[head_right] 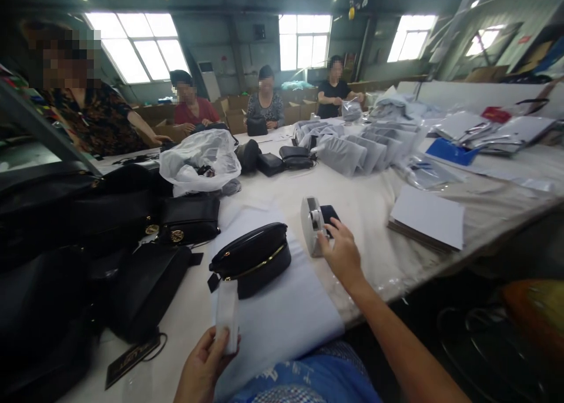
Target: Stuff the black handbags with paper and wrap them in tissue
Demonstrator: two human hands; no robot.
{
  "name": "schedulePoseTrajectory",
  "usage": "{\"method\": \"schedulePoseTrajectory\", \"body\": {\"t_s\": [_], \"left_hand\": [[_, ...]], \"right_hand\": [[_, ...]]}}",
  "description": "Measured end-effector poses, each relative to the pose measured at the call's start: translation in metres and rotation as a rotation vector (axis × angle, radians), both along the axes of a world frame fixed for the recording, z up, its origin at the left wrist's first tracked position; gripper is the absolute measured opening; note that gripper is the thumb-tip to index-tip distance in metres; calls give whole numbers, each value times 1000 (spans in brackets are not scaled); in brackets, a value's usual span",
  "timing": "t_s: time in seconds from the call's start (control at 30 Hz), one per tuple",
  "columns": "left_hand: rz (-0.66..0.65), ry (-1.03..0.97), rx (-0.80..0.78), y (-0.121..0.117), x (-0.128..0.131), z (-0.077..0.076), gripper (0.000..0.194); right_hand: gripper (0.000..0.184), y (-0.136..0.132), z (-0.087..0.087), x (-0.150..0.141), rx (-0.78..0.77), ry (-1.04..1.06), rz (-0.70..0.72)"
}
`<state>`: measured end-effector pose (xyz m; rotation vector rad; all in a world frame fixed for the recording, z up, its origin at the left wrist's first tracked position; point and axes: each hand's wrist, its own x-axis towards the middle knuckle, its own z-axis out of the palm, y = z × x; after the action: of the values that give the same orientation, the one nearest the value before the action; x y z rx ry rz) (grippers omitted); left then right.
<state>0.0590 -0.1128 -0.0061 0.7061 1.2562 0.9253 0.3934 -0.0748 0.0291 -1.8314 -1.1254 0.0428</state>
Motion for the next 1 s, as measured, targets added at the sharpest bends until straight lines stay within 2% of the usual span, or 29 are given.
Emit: {"method": "schedulePoseTrajectory", "body": {"t_s": [0.07, 0.17, 0.27, 0.37, 0.47, 0.57, 0.63, 0.8, 0.93, 1.0], "left_hand": [[0, -7, -4, 1, -1, -2, 54], [-2, -4, 5, 2, -3, -6, 54], [1, -1, 12, 4, -5, -11, 55], [2, 0, 2, 5, -6, -15, 56], [-7, 15, 4, 6, -6, -17, 56], [-4, 21, -5, 5, -5, -17, 56], [3, 20, -8, 4, -4, -14, 56], [21, 15, 12, 2, -1, -5, 54], [9, -4, 10, 1, -2, 0, 53], [-26, -17, 20, -1, -3, 1, 50]], "right_hand": [[30, 16, -10, 34, -81, 96, -73], [29, 31, -30, 52, -155, 230, -41], [34, 33, -39, 42, -122, 295, -38], [33, 21, -31, 21, 31, 390, -47], [32, 1, -23, 0, 165, 618, -32], [37, -16, -30, -14, 128, 915, -22], [38, -19, -41, -15, 92, 1022, -25], [38, -13, -63, -4, 83, 988, -79], [39, -21, -64, -11, 43, 929, -73], [38, -31, -59, -26, -12, 859, 2]]}}
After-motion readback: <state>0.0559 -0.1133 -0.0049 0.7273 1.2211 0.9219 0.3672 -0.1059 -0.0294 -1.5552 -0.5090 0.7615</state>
